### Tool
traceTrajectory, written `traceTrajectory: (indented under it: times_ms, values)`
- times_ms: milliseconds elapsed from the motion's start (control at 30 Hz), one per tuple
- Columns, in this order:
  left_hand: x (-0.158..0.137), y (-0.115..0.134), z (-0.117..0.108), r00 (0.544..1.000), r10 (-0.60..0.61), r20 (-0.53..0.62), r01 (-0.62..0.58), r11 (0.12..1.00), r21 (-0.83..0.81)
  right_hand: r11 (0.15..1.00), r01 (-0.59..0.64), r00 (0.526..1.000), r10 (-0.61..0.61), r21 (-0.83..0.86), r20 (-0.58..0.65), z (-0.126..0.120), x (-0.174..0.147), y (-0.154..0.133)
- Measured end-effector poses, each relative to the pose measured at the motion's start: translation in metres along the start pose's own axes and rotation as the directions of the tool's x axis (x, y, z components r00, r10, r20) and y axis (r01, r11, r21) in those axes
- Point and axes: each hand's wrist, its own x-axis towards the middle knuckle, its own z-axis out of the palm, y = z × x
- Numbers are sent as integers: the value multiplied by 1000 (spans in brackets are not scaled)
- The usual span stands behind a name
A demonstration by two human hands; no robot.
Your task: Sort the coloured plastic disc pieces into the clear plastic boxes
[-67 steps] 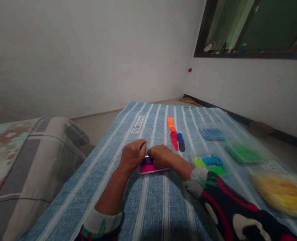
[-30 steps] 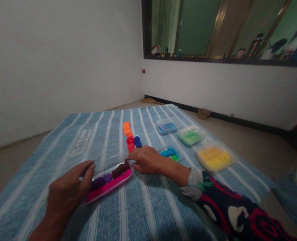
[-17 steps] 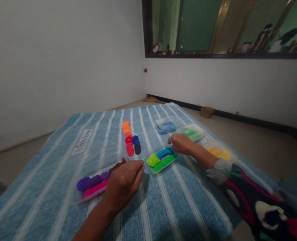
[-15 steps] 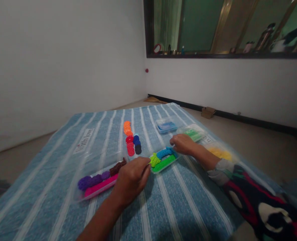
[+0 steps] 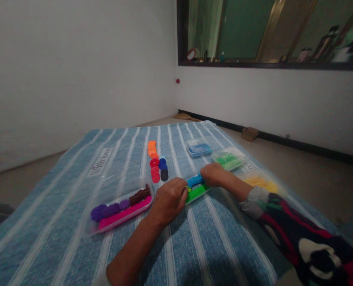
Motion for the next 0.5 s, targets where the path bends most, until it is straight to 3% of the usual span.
traceTrajectory:
  times_ms: [500]
  values:
    - [1, -4, 2, 996, -22, 84, 20, 999, 31, 988, -148, 989, 147, 32, 32, -7, 4, 14]
